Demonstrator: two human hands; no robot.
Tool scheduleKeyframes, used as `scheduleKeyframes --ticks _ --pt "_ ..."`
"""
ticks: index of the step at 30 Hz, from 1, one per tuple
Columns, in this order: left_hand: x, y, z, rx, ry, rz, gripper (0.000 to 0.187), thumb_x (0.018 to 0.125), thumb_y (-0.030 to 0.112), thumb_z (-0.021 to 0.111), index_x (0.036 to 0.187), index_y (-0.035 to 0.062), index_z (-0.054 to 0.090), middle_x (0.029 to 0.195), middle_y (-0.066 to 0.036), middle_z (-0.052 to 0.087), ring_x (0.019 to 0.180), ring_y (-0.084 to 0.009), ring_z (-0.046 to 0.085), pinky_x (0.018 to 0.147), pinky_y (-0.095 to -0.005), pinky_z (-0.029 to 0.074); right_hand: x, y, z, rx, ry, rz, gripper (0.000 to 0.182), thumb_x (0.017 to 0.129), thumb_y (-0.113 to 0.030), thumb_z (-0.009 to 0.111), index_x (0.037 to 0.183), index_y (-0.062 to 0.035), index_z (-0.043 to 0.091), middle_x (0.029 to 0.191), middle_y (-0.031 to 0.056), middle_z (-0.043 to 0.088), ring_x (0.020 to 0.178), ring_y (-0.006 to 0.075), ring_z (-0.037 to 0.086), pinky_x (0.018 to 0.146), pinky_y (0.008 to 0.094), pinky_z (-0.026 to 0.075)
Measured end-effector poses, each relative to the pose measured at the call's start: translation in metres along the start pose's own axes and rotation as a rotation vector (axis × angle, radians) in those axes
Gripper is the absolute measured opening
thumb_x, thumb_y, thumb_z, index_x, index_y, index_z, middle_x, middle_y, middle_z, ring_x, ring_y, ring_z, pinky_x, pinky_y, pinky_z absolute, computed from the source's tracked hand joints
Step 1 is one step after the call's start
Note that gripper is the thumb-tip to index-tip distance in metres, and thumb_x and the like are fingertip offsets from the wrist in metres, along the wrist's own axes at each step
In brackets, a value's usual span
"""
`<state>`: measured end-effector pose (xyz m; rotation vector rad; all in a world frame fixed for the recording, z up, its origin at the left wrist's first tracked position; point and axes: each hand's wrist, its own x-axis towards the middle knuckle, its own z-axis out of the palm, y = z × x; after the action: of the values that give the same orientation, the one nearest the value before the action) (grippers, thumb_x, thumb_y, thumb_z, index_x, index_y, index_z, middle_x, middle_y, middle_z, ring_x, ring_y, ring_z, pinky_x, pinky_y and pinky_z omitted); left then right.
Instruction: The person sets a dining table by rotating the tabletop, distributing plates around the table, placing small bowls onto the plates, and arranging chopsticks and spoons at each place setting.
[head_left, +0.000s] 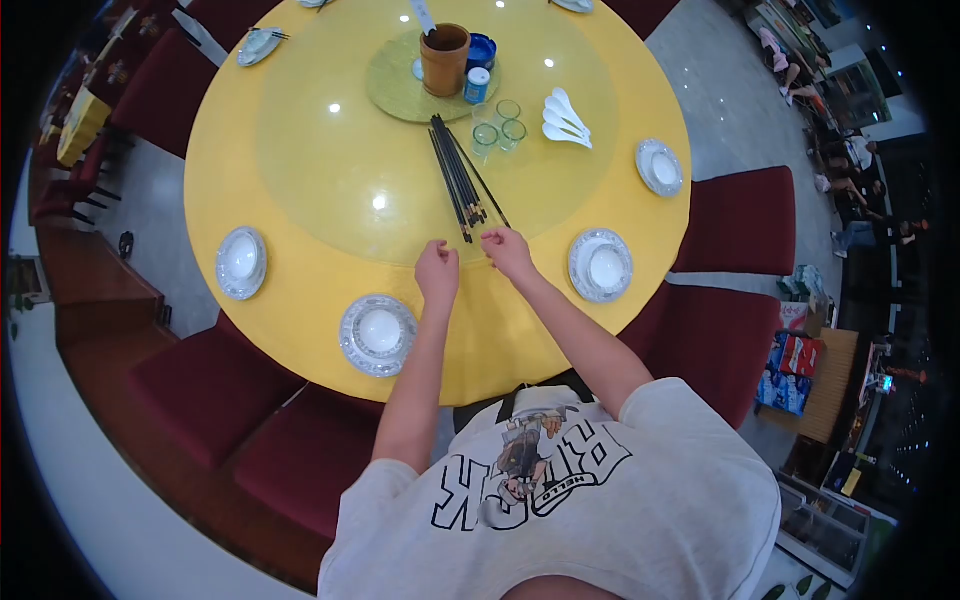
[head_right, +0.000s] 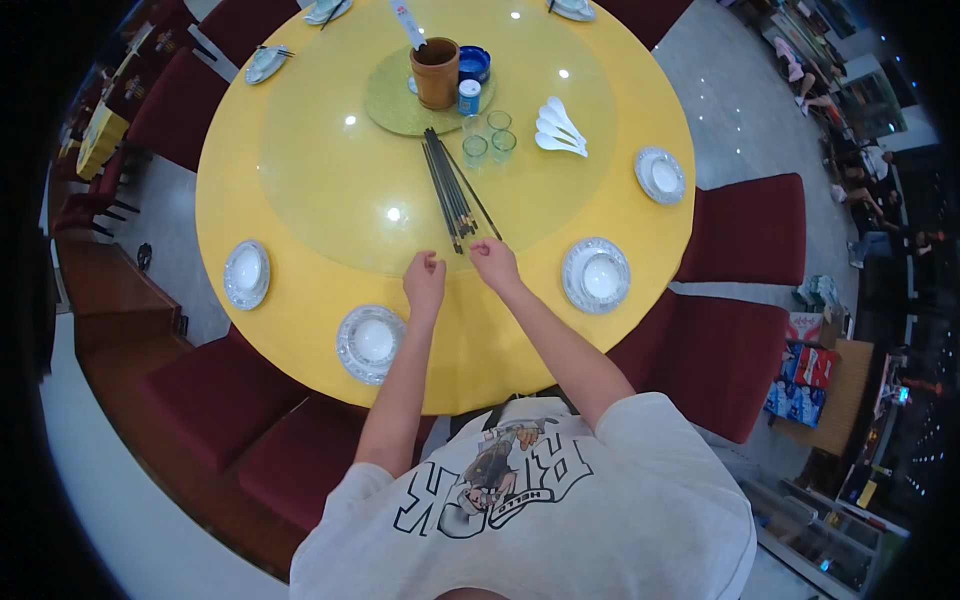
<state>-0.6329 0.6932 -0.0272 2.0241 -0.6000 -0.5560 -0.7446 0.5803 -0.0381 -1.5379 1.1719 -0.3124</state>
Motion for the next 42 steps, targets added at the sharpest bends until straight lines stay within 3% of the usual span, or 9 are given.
scheduleKeyframes --ticks 3,7,9,16,19,24,31,40,42 --pt "0.023 0.006 0.018 0.297 -0.011 0.132 0.031 0.077 0.023 0.067 0.096 0.0000 0.058 0.080 -0.016 0.064 0.072 -0.0305 0.062 0.066 -0.0380 0.050 0.014 0.003 0.007 -0.128 0.039 -0.125 0.025 0.080 -0.015 0.063 0.101 -0.0024 0.063 0.080 0.0036 0.063 0.065 0.0105 0.058 0.053 0.0248 0.047" --pt "0.043 0.018 0.027 0.526 -0.065 0.175 0.036 0.075 0.030 0.069 0.090 -0.0006 0.059 0.074 -0.016 0.064 0.076 -0.0323 0.063 0.066 -0.0410 0.050 0.016 0.011 0.012 -0.077 0.052 -0.140 0.028 0.080 -0.015 0.063 0.104 -0.0016 0.063 0.084 0.0049 0.064 0.065 0.0112 0.058 0.054 0.0253 0.048" --pt "0.046 0.022 0.027 0.535 -0.094 0.185 0.033 0.075 0.029 0.068 0.086 -0.0004 0.059 0.073 -0.017 0.064 0.075 -0.0328 0.063 0.065 -0.0413 0.050 0.010 0.020 0.012 -0.050 0.031 0.028 0.026 0.080 -0.014 0.063 0.103 -0.0022 0.063 0.084 0.0045 0.064 0.067 0.0115 0.059 0.056 0.0257 0.049" --pt "0.048 0.023 0.026 0.591 -0.119 0.066 0.023 0.071 0.022 0.065 0.076 0.0006 0.059 0.072 -0.018 0.063 0.070 -0.0341 0.064 0.063 -0.0427 0.052 -0.019 0.025 0.003 0.099 -0.055 0.249 0.024 0.081 -0.013 0.062 0.103 -0.0032 0.062 0.086 0.0040 0.064 0.073 0.0116 0.059 0.059 0.0268 0.050" --pt "0.042 0.024 0.021 0.616 -0.143 0.012 0.027 0.070 0.027 0.066 0.076 0.0006 0.062 0.074 -0.019 0.064 0.072 -0.0348 0.064 0.064 -0.0422 0.051 -0.024 0.011 0.011 0.179 -0.092 0.314 0.022 0.083 -0.013 0.059 0.103 -0.0030 0.062 0.088 0.0046 0.064 0.073 0.0123 0.060 0.061 0.0274 0.051" --pt "0.004 0.021 0.010 0.620 -0.186 -0.067 0.029 0.071 0.030 0.067 0.078 0.0018 0.063 0.077 -0.018 0.065 0.074 -0.0344 0.064 0.065 -0.0423 0.051 -0.029 0.003 0.031 0.390 -0.137 0.357 0.019 0.088 -0.015 0.055 0.099 -0.0024 0.063 0.087 0.0050 0.065 0.076 0.0144 0.062 0.066 0.0287 0.052" --pt "-0.045 0.012 0.002 0.605 -0.215 -0.126 0.026 0.074 0.029 0.065 0.080 0.0032 0.064 0.081 -0.017 0.065 0.077 -0.0335 0.064 0.066 -0.0433 0.051 -0.048 0.026 0.036 0.412 -0.253 0.405 0.018 0.089 -0.017 0.056 0.089 -0.0018 0.064 0.084 0.0072 0.065 0.070 0.0165 0.063 0.063 0.0288 0.053" --pt "-0.162 -0.012 -0.014 0.342 -0.078 -0.137 0.027 0.074 0.030 0.067 0.081 0.0037 0.070 0.074 -0.012 0.068 0.069 -0.0264 0.066 0.063 -0.0352 0.051 -0.132 0.049 0.013 0.306 -0.404 0.359 0.012 0.083 -0.016 0.064 0.081 -0.0044 0.067 0.072 0.0040 0.065 0.061 0.0115 0.062 0.059 0.0242 0.051" --pt "-0.189 -0.010 -0.025 0.327 -0.027 -0.148 0.024 0.075 0.025 0.068 0.083 0.0027 0.071 0.074 -0.014 0.068 0.070 -0.0256 0.067 0.064 -0.0342 0.052 -0.153 0.055 0.024 0.307 -0.417 0.294 0.018 0.077 -0.017 0.068 0.078 0.0008 0.068 0.067 0.0060 0.065 0.055 0.0126 0.060 0.051 0.0259 0.050"
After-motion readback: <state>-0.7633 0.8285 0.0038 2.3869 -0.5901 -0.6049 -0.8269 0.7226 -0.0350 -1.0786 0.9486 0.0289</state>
